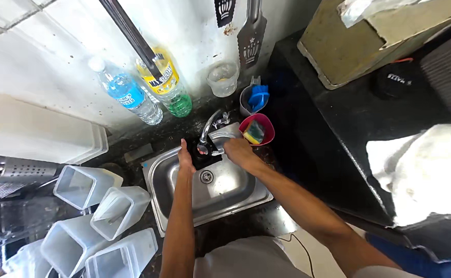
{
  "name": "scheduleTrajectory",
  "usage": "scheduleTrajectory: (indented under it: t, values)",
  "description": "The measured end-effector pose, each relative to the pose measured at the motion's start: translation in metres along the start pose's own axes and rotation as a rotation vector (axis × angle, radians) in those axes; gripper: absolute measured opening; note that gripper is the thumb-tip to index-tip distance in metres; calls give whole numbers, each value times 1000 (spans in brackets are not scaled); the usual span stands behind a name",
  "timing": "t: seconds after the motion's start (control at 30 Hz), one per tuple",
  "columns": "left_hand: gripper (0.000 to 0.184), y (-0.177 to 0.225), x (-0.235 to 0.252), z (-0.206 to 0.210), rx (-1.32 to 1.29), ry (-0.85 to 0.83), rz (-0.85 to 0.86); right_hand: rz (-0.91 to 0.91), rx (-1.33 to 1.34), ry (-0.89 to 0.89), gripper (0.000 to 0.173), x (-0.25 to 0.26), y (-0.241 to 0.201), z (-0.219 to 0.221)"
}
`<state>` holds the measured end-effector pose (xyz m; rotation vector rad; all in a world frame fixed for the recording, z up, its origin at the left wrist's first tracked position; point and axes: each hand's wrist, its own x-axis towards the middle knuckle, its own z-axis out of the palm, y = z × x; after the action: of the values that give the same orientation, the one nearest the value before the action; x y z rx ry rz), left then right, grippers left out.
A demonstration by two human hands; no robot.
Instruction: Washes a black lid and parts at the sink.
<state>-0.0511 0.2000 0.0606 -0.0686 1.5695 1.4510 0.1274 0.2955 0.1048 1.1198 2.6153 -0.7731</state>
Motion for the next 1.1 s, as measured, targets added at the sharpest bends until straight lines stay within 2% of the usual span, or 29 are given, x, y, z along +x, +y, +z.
scheduleTrajectory:
  t: [0.13,0.2,0.3,0.43,0.57,0.73,0.87,1.0,1.1]
  values:
    - [65,-1,-7,2,230,-77,59,-56,-159,-164,12,29,-16,-21]
    - [66,-4,4,4,239,-39,87,-55,-216,-162,11,41,-22,-28]
    - [67,1,15,3,209,88,98,-92,-225,-115,14,31,-40,-23]
    - [67,1,16,-4,228,28,57,-123,-233,-178,12,47,-35,-11]
    - [64,1,22,-2,173,65,35,-70,-165,-62,10,37,-34,-8]
    - [67,6,17,0,209,50,8,-13,-125,-142,13,44,-37,-5]
    - [71,10,18,4,191,133,22,20,-74,10,8,26,-36,-5]
    - [70,9,9,4,230,110,28,55,-19,-67,9,23,-37,1]
    - [65,5,16,4,144,116,41,122,30,40,8,29,-21,1]
